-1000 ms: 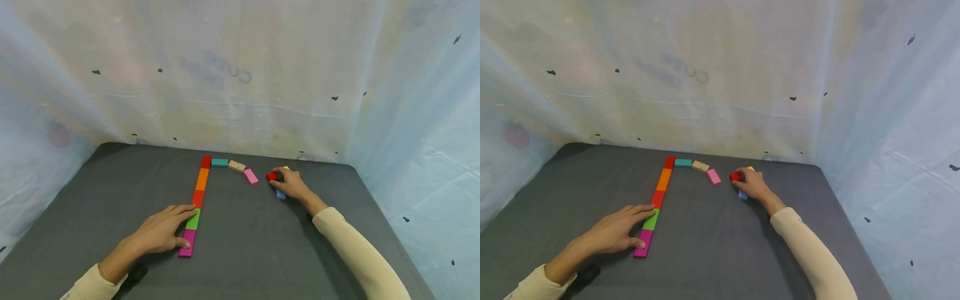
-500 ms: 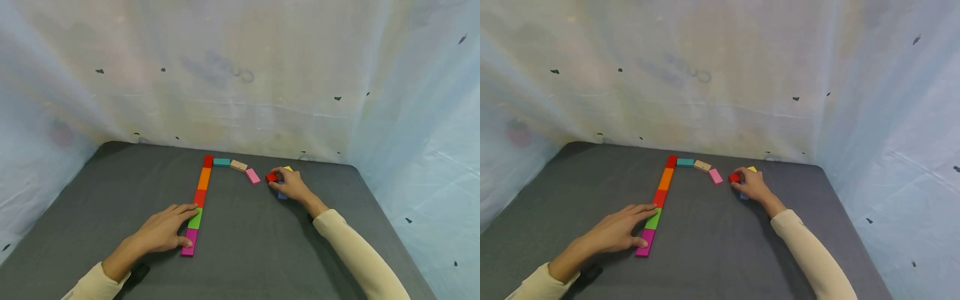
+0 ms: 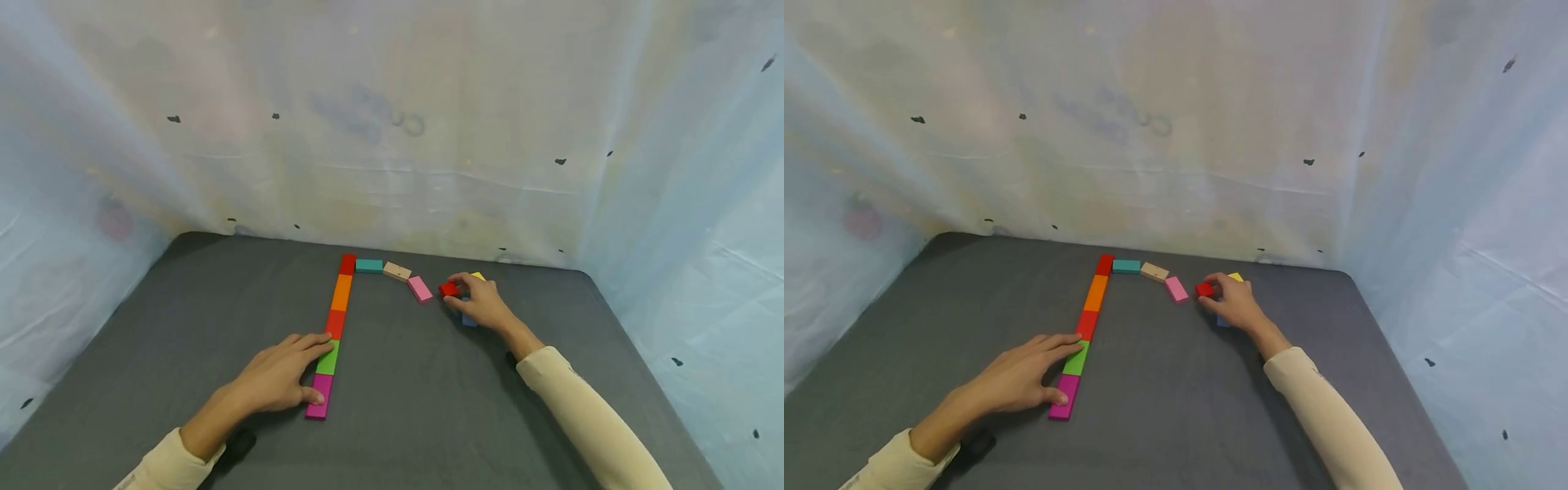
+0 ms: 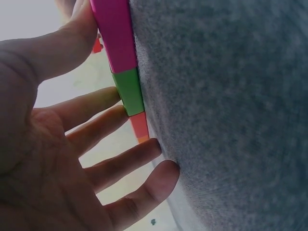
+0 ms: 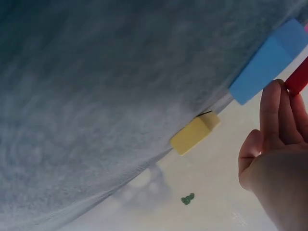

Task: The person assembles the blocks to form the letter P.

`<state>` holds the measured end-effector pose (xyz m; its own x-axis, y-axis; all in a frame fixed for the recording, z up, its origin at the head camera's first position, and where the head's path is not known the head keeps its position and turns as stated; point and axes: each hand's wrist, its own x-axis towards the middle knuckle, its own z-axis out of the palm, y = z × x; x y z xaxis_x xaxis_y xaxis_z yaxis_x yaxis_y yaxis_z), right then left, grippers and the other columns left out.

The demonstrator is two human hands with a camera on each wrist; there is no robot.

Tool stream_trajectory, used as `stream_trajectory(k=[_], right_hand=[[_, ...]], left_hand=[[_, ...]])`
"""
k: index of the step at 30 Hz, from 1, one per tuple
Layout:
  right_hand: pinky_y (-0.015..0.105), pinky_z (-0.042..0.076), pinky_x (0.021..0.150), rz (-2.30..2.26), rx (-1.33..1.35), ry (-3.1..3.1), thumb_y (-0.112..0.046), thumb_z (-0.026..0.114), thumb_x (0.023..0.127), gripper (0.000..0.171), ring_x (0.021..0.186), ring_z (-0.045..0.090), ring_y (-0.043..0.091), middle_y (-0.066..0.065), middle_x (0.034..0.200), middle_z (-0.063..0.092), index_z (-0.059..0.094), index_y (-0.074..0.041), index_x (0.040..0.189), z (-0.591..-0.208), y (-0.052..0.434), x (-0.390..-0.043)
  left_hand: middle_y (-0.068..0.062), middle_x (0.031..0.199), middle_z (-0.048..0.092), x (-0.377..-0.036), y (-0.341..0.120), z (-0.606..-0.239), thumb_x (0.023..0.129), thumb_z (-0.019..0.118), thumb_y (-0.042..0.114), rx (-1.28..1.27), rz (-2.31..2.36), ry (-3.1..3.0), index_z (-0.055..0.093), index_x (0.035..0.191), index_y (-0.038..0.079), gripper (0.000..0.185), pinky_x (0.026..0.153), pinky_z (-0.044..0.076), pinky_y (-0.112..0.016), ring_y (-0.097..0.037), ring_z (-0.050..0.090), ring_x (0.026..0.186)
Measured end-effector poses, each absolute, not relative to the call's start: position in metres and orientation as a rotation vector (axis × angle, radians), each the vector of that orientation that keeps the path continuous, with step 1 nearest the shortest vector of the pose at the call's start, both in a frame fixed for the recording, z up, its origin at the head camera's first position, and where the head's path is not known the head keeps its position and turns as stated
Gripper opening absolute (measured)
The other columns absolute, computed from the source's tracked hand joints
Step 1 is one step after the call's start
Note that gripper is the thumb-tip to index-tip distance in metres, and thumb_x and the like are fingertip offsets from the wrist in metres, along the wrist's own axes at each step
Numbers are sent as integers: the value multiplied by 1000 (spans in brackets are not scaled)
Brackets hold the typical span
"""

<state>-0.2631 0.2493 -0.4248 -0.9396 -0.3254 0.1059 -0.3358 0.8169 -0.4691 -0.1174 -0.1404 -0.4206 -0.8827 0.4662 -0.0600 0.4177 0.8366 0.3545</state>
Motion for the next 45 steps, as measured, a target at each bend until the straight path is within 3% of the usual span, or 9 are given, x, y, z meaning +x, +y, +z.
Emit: stream_trajectory(k=[14,20,33,45], right_hand=[[63,16,108,804,516,-2945,-38,65,89,50,108,62,27,11,120,64,55,-9,128,-423,233,-261],[53,26,99,739,499,-2948,-41,64,89,50,108,61,24,6,121,64,54,-12,129,-424,209,-263],[44,30,91,629,585,-2935,-41,66,87,49,95,60,18,2,111,67,57,-15,127,-425,161,-259],[43,33,93,600,635,-2937,-42,65,88,49,104,60,20,4,121,65,58,-14,127,-423,148,-257]], left_hand=[[3,148,42,-124,-139,-419,68,82,46,705,490,2882,47,141,23,84,92,47,-49,-22,44,130],[6,149,41,-125,-140,-420,68,81,47,695,487,2878,46,142,26,84,94,47,-48,-20,43,131],[7,149,41,-124,-145,-422,67,81,50,659,480,2880,47,141,26,85,92,47,-49,-21,43,131],[5,148,42,-125,-143,-421,67,81,49,695,493,2885,48,141,24,85,91,47,-49,-21,44,130]])
